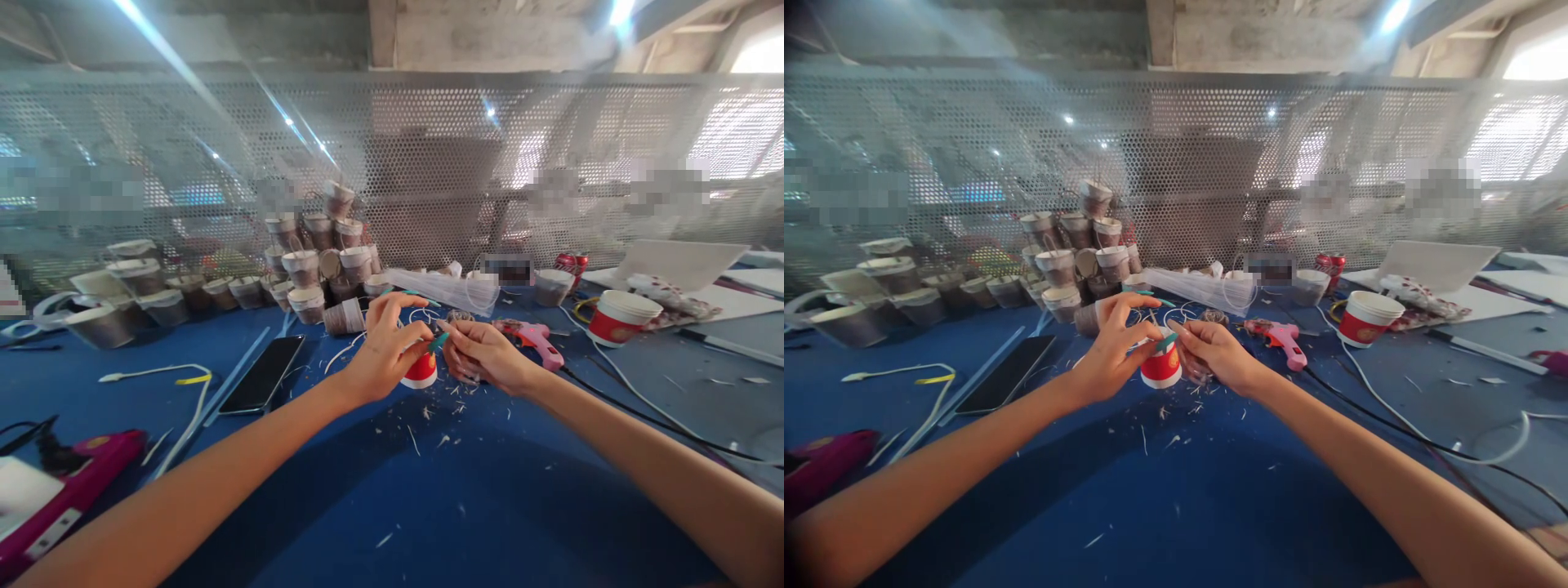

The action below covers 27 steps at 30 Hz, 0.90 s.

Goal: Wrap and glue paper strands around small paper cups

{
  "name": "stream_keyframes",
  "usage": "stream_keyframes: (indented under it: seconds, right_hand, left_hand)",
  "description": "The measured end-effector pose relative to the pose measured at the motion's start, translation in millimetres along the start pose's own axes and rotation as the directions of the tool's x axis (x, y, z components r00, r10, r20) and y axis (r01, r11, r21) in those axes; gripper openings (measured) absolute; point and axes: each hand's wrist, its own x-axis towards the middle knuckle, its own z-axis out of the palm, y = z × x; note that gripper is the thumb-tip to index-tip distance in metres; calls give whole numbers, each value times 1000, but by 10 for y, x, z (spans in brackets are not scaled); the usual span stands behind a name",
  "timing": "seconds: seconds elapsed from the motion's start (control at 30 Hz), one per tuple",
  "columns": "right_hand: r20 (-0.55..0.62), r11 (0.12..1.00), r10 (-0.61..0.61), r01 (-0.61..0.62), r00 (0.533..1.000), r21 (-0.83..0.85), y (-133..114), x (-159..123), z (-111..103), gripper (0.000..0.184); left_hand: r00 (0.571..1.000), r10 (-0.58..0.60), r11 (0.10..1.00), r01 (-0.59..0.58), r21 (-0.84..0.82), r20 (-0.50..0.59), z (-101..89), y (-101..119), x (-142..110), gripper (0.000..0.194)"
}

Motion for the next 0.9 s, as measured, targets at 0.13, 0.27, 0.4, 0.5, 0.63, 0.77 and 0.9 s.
stream_keyframes:
  seconds: [0.13,0.27,0.4,0.5,0.63,0.77,0.9]
  right_hand:
    - [80,992,83,-90,993,89,-59,-18,28,37]
    - [234,976,172,-198,957,92,-101,-52,24,56]
    - [179,988,155,-155,972,-14,-89,-60,21,38]
    - [122,994,101,-96,987,-45,-74,-45,15,34]
    - [79,997,36,-30,996,-77,-52,-32,-14,35]
    - [43,977,10,-1,999,-212,-16,-22,-62,33]
    - [-13,963,-29,24,1000,-268,73,2,-116,30]
  left_hand:
    - [999,35,999,-35,30,-19,11,29,-22,17]
    - [998,61,994,-58,92,-26,4,40,-37,19]
    - [995,101,986,-101,133,5,-13,43,-37,20]
    - [993,114,986,-115,119,15,-9,-13,-76,19]
    - [994,56,997,-61,-48,-98,85,-185,-213,14]
    - [960,-219,902,131,-412,-174,290,-305,-323,57]
    - [926,-349,670,356,-651,148,442,-305,-327,73]
